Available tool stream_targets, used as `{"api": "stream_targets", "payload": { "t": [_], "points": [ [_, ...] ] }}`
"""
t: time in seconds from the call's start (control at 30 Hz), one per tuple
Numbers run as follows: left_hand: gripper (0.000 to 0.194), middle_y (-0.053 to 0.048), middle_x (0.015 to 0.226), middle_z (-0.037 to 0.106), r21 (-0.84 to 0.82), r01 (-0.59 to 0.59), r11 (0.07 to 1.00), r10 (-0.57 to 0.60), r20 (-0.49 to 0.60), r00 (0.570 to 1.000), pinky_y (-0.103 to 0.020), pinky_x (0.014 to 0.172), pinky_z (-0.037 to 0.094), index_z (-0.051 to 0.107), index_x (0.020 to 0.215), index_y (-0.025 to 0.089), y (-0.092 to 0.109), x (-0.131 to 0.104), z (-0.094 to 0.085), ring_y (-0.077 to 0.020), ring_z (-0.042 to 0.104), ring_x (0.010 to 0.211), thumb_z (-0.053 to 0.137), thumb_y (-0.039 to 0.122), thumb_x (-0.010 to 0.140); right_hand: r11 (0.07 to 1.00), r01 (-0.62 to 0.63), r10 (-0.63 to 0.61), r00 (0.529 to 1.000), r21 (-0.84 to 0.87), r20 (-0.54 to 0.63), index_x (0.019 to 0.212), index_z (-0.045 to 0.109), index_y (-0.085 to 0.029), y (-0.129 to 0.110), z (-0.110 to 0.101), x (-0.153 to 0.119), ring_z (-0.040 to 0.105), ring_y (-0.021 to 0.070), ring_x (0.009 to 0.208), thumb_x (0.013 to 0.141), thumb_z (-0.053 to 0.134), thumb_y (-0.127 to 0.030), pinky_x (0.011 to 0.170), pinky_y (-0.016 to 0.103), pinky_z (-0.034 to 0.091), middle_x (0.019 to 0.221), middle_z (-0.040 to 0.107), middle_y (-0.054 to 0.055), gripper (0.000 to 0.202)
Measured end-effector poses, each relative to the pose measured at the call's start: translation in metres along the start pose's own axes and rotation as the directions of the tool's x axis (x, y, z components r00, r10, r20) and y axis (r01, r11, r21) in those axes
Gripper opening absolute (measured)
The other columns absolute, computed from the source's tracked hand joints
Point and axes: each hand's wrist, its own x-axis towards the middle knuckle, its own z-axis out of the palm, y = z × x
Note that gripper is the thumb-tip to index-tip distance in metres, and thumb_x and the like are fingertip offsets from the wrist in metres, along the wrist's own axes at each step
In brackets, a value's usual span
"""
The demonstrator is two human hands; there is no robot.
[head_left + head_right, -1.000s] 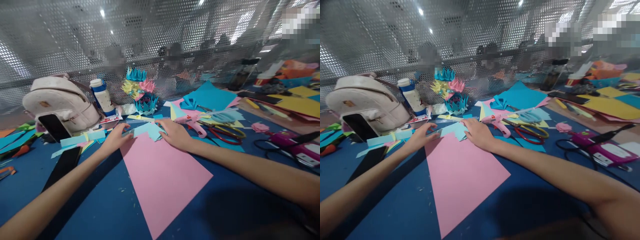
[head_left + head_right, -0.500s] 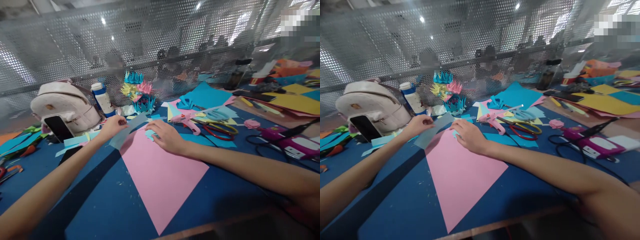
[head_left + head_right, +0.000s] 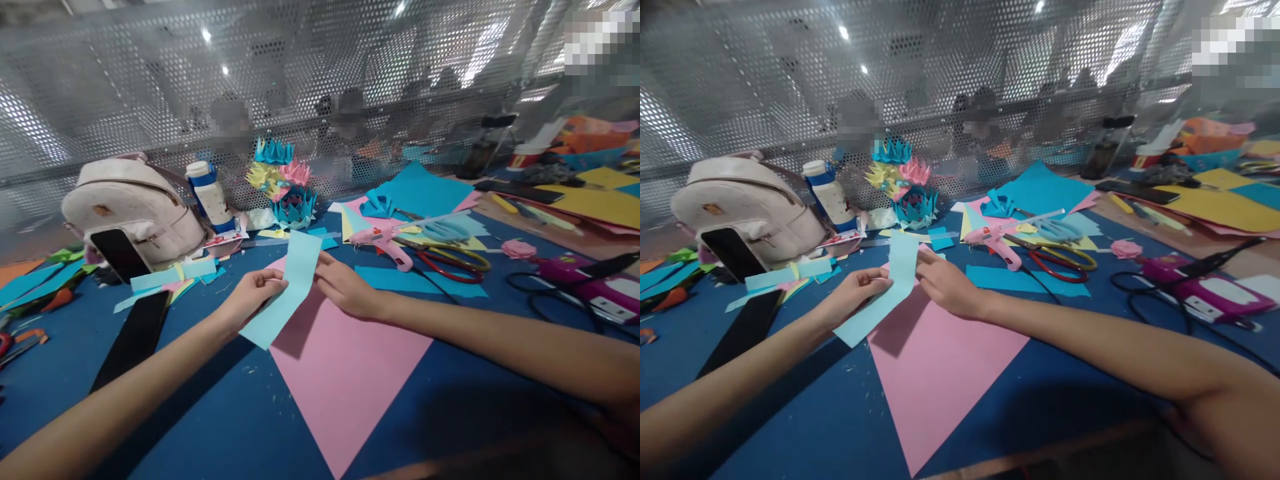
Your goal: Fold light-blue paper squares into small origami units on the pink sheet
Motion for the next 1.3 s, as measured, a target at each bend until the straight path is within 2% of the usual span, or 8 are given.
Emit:
{"api": "stream_targets", "payload": {
  "t": [0.13,0.33,0.57,0.73,0.9,1.1,1.2,1.3],
  "points": [
    [0.035,-0.001,0.069,0.071,-0.156,0.007,0.988,-0.01,-0.015,1.0,-0.017,0.05,0.043,0.071,0.092,0.014,-0.01,0.01,-0.009,-0.0094,0.06,0.052,0.082,0.032,0.064,0.976,0.192,-0.171,0.969,-0.107,0.18,0.137,0.047,-0.02,-0.006,0.001,0.0,0.036,0.0223,0.135,0.086,0.036,0.001,0.108,0.045,0.036,0.147,0.042,0.01,0.056],
    [0.04,-0.006,0.094,0.073,-0.322,-0.052,0.945,0.028,-0.081,0.996,-0.019,0.061,0.05,0.068,0.112,0.017,-0.019,0.01,-0.013,-0.013,0.066,0.069,0.073,0.036,0.077,0.952,0.209,-0.143,0.949,-0.222,0.28,0.142,0.041,-0.017,-0.005,0.005,0.004,0.028,0.0219,0.14,0.087,0.038,0.0,0.111,0.045,0.032,0.151,0.036,0.01,0.057],
    [0.084,-0.008,0.111,0.067,-0.14,-0.16,0.977,0.18,0.143,0.973,-0.023,0.072,0.051,0.035,0.146,0.026,-0.024,0.007,-0.013,-0.0161,0.064,0.087,0.076,0.015,0.073,0.982,0.143,-0.106,0.958,-0.125,0.265,0.14,0.044,-0.016,-0.002,0.003,0.006,0.03,0.0233,0.139,0.085,0.038,-0.002,0.11,0.047,0.033,0.144,0.044,0.014,0.057],
    [0.092,-0.006,0.103,0.068,-0.059,-0.177,0.982,0.186,0.2,0.962,-0.023,0.069,0.05,0.018,0.152,0.029,-0.026,0.005,-0.009,-0.0133,0.062,0.077,0.069,0.011,0.077,0.967,-0.132,0.115,0.99,0.22,0.085,0.129,0.053,-0.02,-0.006,0.001,0.005,0.049,0.0235,0.123,0.093,0.048,-0.023,0.101,0.042,0.044,0.132,0.054,0.012,0.037],
    [0.093,-0.008,0.109,0.068,-0.012,-0.153,0.988,0.152,0.224,0.963,-0.023,0.072,0.048,0.015,0.152,0.029,-0.026,0.003,-0.003,-0.0143,0.063,0.083,0.067,0.009,0.078,0.703,-0.497,0.453,0.864,0.509,0.218,0.112,0.061,-0.018,-0.009,0.005,0.008,0.065,0.0147,0.073,0.089,0.06,-0.036,0.066,0.028,0.055,0.092,0.066,0.005,0.029],
    [0.081,-0.004,0.085,0.072,-0.043,-0.017,0.999,0.021,0.107,0.994,-0.028,0.066,0.051,0.034,0.144,0.023,-0.019,0.005,-0.003,-0.0178,0.067,0.071,0.074,0.024,0.074,0.634,-0.571,0.566,0.802,0.522,0.189,0.096,0.064,-0.016,-0.007,-0.001,0.011,0.064,0.0148,0.073,0.084,0.064,-0.035,0.067,0.027,0.051,0.089,0.066,0.005,0.023],
    [0.047,-0.001,0.074,0.068,-0.013,-0.034,0.999,0.033,-0.066,0.997,-0.025,0.062,0.049,0.061,0.11,0.017,-0.018,0.005,-0.008,-0.0147,0.063,0.064,0.079,0.024,0.067,0.595,-0.574,0.636,0.764,0.562,0.107,0.093,0.061,-0.016,-0.003,-0.002,0.01,0.061,0.0167,0.085,0.082,0.066,-0.036,0.075,0.029,0.051,0.09,0.064,0.004,0.023],
    [0.029,0.002,0.074,0.065,-0.033,-0.091,0.995,0.081,-0.233,0.969,-0.021,0.062,0.047,0.063,0.088,0.017,-0.018,0.004,-0.012,-0.0106,0.059,0.064,0.08,0.022,0.065,0.545,-0.584,0.659,0.742,0.601,0.124,0.093,0.057,-0.017,0.0,-0.001,0.008,0.06,0.0153,0.082,0.08,0.068,-0.037,0.075,0.028,0.05,0.087,0.061,0.003,0.026]
  ]
}}
